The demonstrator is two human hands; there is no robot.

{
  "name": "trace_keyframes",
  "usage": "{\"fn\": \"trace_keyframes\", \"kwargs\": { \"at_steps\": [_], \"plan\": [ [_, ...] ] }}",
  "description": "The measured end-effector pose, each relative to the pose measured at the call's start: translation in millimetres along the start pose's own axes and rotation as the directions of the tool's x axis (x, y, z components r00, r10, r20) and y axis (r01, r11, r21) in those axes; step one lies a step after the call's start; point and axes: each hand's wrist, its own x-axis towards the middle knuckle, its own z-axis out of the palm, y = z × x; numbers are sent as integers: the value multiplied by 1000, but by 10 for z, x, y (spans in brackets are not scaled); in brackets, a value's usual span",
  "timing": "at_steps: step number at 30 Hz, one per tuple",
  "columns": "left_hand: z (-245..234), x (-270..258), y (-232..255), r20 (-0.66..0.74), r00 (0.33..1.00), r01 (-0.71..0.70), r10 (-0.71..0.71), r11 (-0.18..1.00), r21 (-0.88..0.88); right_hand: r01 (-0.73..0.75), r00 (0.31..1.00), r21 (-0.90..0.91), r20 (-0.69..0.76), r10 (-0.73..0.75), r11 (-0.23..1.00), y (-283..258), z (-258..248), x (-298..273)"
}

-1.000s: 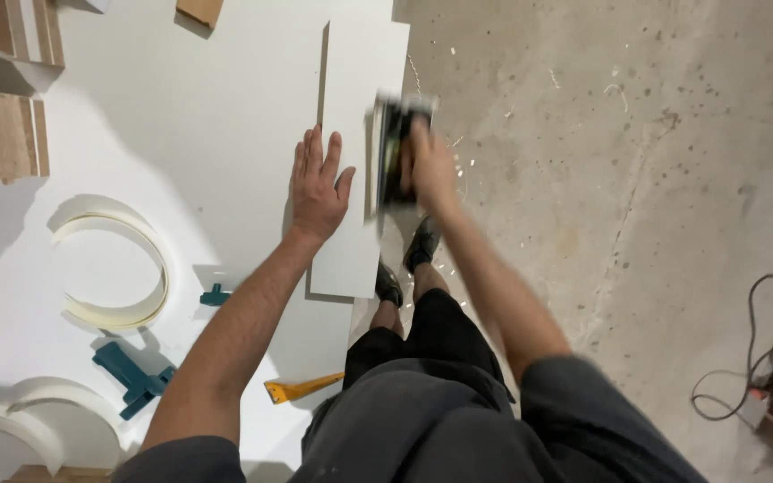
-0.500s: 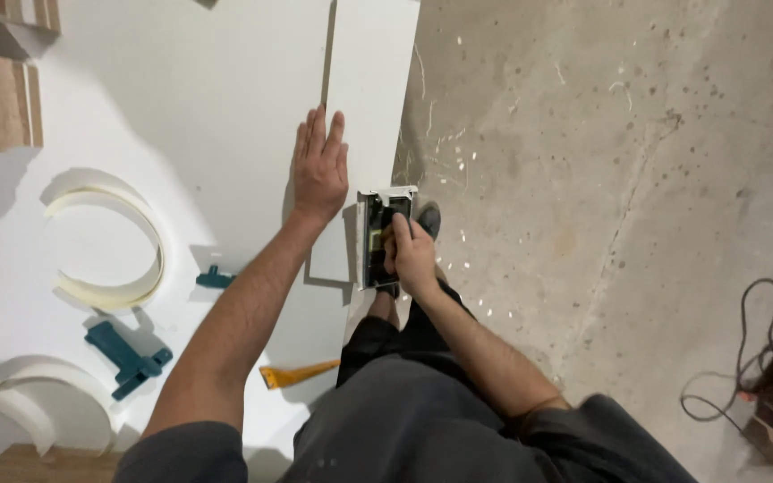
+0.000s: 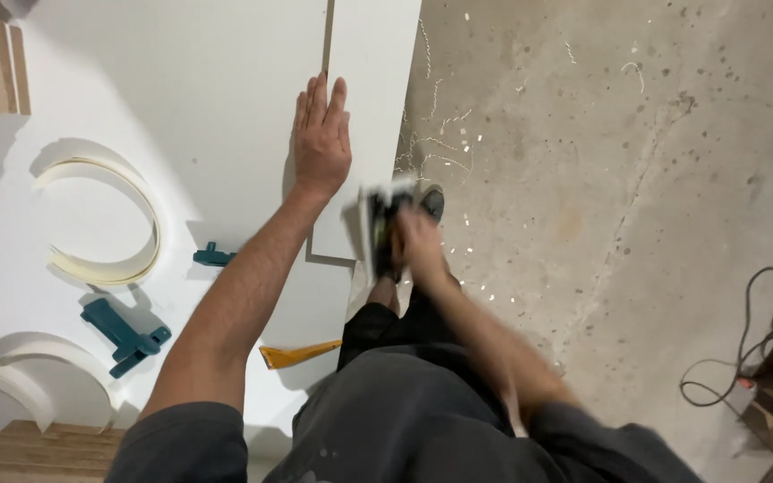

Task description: The person applies a thin strip of edge banding to a white board, then uses a hand iron to press it along the edge. They use a utility knife to trim the excess banding and a hand plane to smooth the edge. The process is repeated on the other side of the board.

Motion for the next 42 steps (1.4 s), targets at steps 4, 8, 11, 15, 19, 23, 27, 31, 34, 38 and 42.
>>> {"fn": "trace_keyframes", "kwargs": {
  "at_steps": [4,8,11,15,19,23,27,31,34,38,42],
  "plan": [
    [-16,-38,17,10,1000,14,-14,1000,-2,-588,758,696,294,583,412,-770,-1340,1338],
    [54,6,12,32,999,37,-37,999,-12,-652,703,632,298,646,418,-1103,-1136,366],
    [72,-23,-36,39,998,56,-57,998,12,-604,786,530,276,553,595,-783,-815,436],
    [-15,12,23,83,993,82,-81,997,-7,-514,802,734,227,553,444,-909,-1427,1496],
    [-7,36,0,33,999,31,-31,1000,6,-798,598,327,323,734,506,-881,-829,440],
    [21,-21,-16,36,998,48,-49,999,24,-306,949,372,48,310,877,-510,-605,472],
    [53,4,-13,16,999,41,-41,999,-8,-482,817,768,221,532,422,-811,-1451,1665],
    [-31,35,29,-10,1000,21,-21,1000,3,-740,666,394,313,678,545,-909,-938,494],
    [-6,13,-8,-1,999,41,-41,999,8,-549,822,552,218,526,628,-509,-558,417],
    [-22,-26,8,-7,1000,-16,16,1000,-23,-330,943,341,164,290,880,-24,-1204,2558],
    [0,13,-19,9,1000,-20,20,1000,-21,-266,936,815,91,339,515,174,-1521,3344]
  ]
}}
